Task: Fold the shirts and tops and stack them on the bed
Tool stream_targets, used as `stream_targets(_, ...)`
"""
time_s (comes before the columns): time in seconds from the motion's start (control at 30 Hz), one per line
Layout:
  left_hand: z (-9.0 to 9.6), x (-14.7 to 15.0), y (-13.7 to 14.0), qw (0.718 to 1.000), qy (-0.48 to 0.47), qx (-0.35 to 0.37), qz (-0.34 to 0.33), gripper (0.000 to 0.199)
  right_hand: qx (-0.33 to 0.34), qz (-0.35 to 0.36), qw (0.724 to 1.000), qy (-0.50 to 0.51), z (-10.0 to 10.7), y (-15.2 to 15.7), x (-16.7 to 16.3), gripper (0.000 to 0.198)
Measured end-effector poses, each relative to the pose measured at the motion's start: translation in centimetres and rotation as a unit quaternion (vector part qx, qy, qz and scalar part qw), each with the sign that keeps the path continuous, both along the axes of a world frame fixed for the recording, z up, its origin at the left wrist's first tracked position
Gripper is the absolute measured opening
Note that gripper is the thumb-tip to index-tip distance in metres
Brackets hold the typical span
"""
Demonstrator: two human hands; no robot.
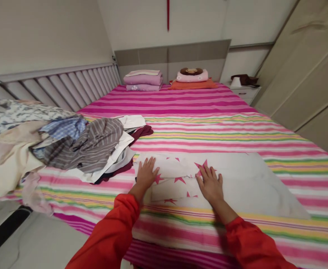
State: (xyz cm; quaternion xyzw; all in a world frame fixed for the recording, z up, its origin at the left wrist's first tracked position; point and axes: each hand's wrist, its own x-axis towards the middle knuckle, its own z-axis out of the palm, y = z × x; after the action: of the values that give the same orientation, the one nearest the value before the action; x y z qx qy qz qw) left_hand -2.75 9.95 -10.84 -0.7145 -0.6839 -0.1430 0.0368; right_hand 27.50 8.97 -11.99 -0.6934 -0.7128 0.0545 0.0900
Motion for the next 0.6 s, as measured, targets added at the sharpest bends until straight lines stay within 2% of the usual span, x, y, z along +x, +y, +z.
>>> stream_targets(0.17, -0.5, -2.2, -1.1, 0.996, -0.022, -0.012, 0.085, 0.049, -0.013, -0.001, 0.999, 0.033, 0.4, 0.3, 0.0, 0.056)
stream_targets(0.27, 0.2, 0.0, -1.0, 0.994, -0.036, 0.023, 0.103, 0.051, -0.021, -0.002, 0.999, 0.046, 0.6, 0.3, -0.2, 0.056)
stream_targets(0.33, 0.3, 3.4, -1.0, 0.997, -0.033, 0.056, 0.036, 0.052, -0.019, -0.003, 0.999, 0.047, 0.6, 0.3, -0.3, 0.056)
stream_targets(0.43, -0.7, 8.2, -1.6, 0.993, -0.013, 0.069, -0.099, 0.050, -0.012, 0.017, 0.998, 0.058, 0.7, 0.4, 0.5, 0.056)
stream_targets(0.5, -1.9, 9.8, -2.0, 0.989, -0.003, 0.066, -0.134, 0.049, -0.007, 0.025, 0.998, 0.059, 0.8, 0.7, 2.0, 0.056)
stream_targets(0.6, -3.2, 10.0, -2.2, 0.989, 0.002, 0.064, -0.136, 0.049, -0.003, -0.005, 0.999, 0.042, 1.2, 1.1, 6.0, 0.056)
